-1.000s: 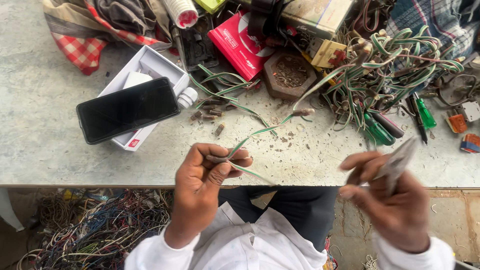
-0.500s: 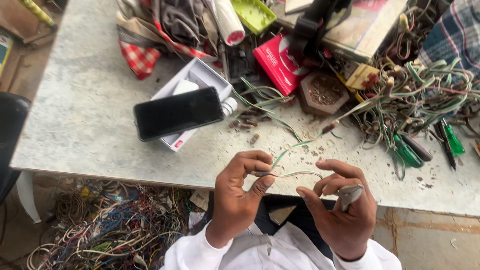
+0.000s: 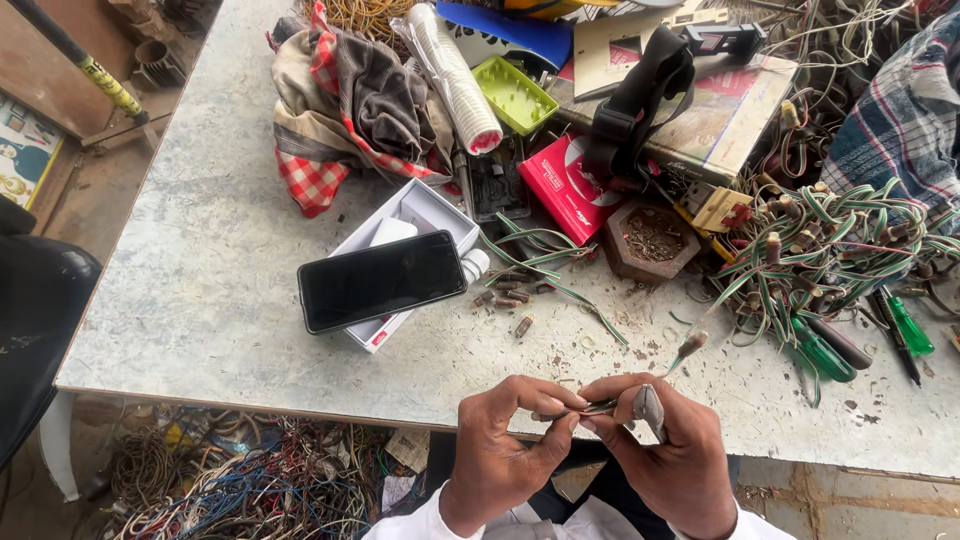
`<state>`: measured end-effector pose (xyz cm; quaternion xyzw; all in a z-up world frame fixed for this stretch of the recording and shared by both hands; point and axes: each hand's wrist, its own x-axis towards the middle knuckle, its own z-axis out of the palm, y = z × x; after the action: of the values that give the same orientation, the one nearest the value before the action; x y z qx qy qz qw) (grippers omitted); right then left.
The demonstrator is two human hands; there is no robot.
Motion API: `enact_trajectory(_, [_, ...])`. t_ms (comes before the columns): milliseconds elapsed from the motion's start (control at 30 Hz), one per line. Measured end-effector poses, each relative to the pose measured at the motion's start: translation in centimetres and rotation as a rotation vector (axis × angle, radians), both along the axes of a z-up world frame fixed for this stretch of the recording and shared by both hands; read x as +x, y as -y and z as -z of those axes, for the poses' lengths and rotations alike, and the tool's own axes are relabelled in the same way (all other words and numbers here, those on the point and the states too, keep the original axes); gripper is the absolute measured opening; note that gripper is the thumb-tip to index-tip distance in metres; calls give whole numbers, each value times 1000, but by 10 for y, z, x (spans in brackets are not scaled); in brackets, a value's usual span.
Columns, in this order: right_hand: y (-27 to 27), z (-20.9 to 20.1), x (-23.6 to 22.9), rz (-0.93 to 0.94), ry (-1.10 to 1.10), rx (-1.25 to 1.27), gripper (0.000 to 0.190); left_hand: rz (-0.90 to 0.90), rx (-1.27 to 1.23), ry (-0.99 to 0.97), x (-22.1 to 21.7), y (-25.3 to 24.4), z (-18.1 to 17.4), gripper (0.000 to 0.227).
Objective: The person uses pliers to strip the insulation from multiple green and white wires. They repeatedly grip the wire, cut the insulation, and pull it off, discarding the removed pieces onto the table.
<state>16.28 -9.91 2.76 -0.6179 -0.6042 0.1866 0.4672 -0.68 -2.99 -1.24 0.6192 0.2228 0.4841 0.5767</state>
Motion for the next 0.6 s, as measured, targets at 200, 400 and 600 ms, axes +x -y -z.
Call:
enact_trajectory(200, [-1,-3,7,-45,77,7,21,-32,85,-161,-3,-3,-13,16])
enact_trajectory(400, [-5,-8,7,-114,224,-2,21,-7,303,-469,-8,-8,-30,19])
enact_trajectory(600, [-5,-10,4,-26,171,43,24,51,150,-489,-7,-9,-32,15])
